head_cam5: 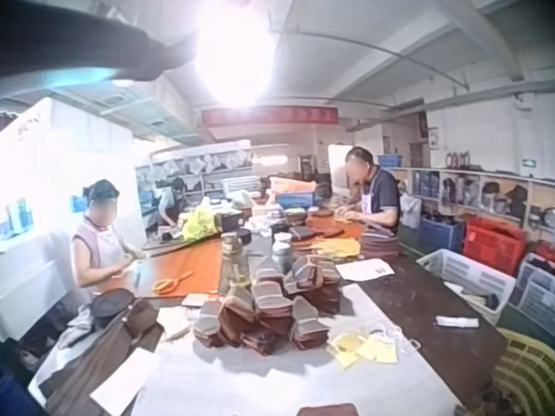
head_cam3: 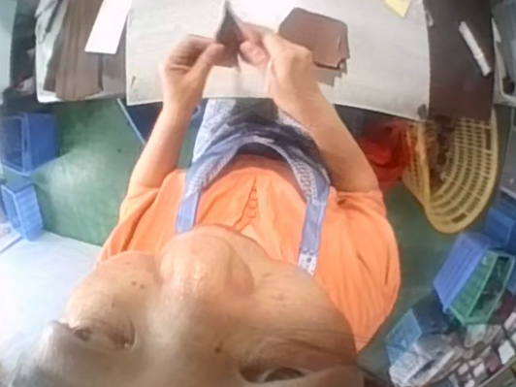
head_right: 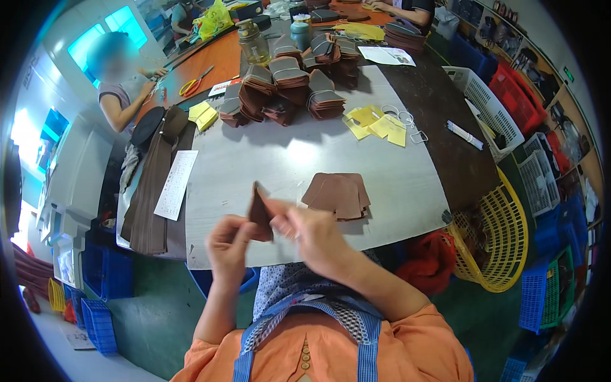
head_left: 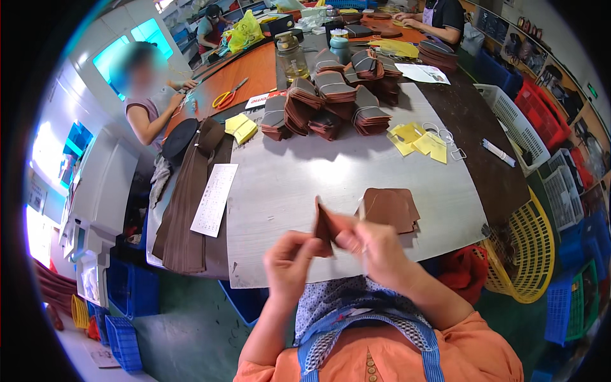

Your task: Use a plastic stencil and a silver pen to mark tracing lines onto leather shoe components for later assembly.

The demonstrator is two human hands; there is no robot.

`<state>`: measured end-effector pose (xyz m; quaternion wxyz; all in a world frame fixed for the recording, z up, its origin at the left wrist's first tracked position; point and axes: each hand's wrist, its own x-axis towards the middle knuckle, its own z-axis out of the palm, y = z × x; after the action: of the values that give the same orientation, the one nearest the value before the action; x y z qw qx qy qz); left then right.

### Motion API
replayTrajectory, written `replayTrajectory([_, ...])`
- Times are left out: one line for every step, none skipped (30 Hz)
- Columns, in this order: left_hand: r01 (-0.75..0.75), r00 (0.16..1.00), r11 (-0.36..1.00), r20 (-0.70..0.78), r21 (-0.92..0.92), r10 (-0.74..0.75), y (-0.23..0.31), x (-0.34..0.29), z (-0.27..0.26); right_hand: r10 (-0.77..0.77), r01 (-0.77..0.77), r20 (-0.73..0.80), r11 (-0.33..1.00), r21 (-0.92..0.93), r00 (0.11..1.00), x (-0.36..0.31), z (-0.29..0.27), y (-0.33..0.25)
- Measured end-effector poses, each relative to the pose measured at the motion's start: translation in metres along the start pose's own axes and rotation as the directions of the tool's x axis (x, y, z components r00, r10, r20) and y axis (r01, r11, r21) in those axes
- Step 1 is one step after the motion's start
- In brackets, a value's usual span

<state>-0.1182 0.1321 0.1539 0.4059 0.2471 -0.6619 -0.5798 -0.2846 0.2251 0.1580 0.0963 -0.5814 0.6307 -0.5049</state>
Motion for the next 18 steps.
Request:
replayTrajectory([0.01, 0.999, 0.999, 0.038, -0.053, -0.008, -0.008, -0.001, 0.008, 0.007, -0.009, 0.051, 0.999, 0.047, 0.999, -0.004, 0.0, -0.013])
replayTrajectory([0.031, 0.997, 0.996, 0.075, -0.087, -0.025, -0.007, -0.003, 0.007, 0.002, -0.004, 0.051, 0.999, 0.048, 0.999, -0.006, 0.002, -0.013])
replayTrajectory([0.048, 0.995, 0.991, 0.094, -0.122, -0.036, -0.007, -0.003, 0.008, 0.04, -0.049, 0.072, 0.99, 0.129, 0.997, -0.007, 0.004, -0.013])
replayTrajectory([0.067, 0.992, 0.985, 0.115, -0.157, -0.049, -0.008, -0.003, 0.008, 0.078, -0.097, 0.097, 0.973, 0.208, 0.992, -0.008, 0.005, -0.013])
replayTrajectory([0.068, 0.992, 0.985, 0.114, -0.156, -0.051, -0.007, -0.004, 0.007, 0.131, -0.168, 0.162, 0.956, 0.239, 0.978, -0.007, 0.0, -0.015])
replayTrajectory([0.104, 0.985, 0.987, 0.149, -0.122, -0.086, -0.004, -0.005, 0.006, 0.135, -0.172, 0.164, 0.955, 0.241, 0.977, -0.007, -0.002, -0.013])
replayTrajectory([0.142, 0.975, 0.986, 0.184, -0.088, -0.124, -0.003, -0.007, 0.004, 0.162, -0.198, 0.145, 0.937, 0.289, 0.976, -0.009, -0.002, -0.009])
replayTrajectory([0.145, 0.974, 0.986, 0.186, -0.085, -0.128, -0.007, -0.005, -0.001, 0.188, -0.22, 0.125, 0.915, 0.337, 0.974, -0.009, -0.003, -0.004])
replayTrajectory([0.104, 0.995, 0.993, -0.002, -0.05, -0.104, -0.015, -0.001, -0.006, 0.243, -0.229, -0.011, 0.929, 0.29, 0.97, -0.01, -0.004, 0.008])
replayTrajectory([0.072, 0.98, 0.997, -0.185, -0.007, -0.072, -0.021, 0.002, -0.01, 0.152, -0.151, -0.222, 0.988, 0.023, 0.963, -0.009, -0.007, 0.025])
replayTrajectory([0.018, 0.968, 0.999, -0.25, 0.028, -0.01, -0.019, 0.01, -0.01, 0.052, -0.094, -0.314, 0.988, -0.12, 0.948, 0.001, -0.018, 0.024])
replayTrajectory([-0.032, 0.95, 0.997, -0.308, 0.066, 0.051, -0.015, 0.014, -0.01, -0.056, -0.054, -0.386, 0.962, -0.267, 0.921, 0.006, -0.028, 0.018])
replayTrajectory([-0.017, 0.976, 0.996, -0.213, 0.091, 0.036, -0.02, 0.011, -0.009, -0.115, -0.005, -0.36, 0.948, -0.317, 0.926, 0.007, -0.022, 0.018])
replayTrajectory([-0.023, 0.993, 0.995, -0.117, 0.094, 0.034, -0.017, 0.008, 0.004, -0.168, 0.038, -0.33, 0.929, -0.367, 0.929, 0.007, -0.01, 0.014])
replayTrajectory([-0.068, 0.998, 0.994, -0.012, 0.087, 0.069, -0.009, 0.004, 0.018, -0.198, 0.127, -0.217, 0.945, -0.302, 0.956, 0.004, 0.0, 0.004])
replayTrajectory([-0.117, 0.991, 0.99, 0.082, 0.081, 0.11, -0.002, 0.003, 0.025, -0.132, 0.091, -0.153, 0.964, -0.249, 0.979, 0.001, 0.008, -0.015])
replayTrajectory([-0.075, 0.994, 0.984, 0.089, 0.161, 0.061, -0.005, 0.011, 0.029, -0.129, 0.107, -0.132, 0.981, -0.161, 0.983, -0.003, 0.005, -0.012])
replayTrajectory([0.012, 0.997, 1.0, 0.073, 0.016, -0.013, -0.006, 0.024, 0.034, -0.13, 0.124, -0.112, 0.99, -0.065, 0.985, -0.006, 0.002, -0.01])
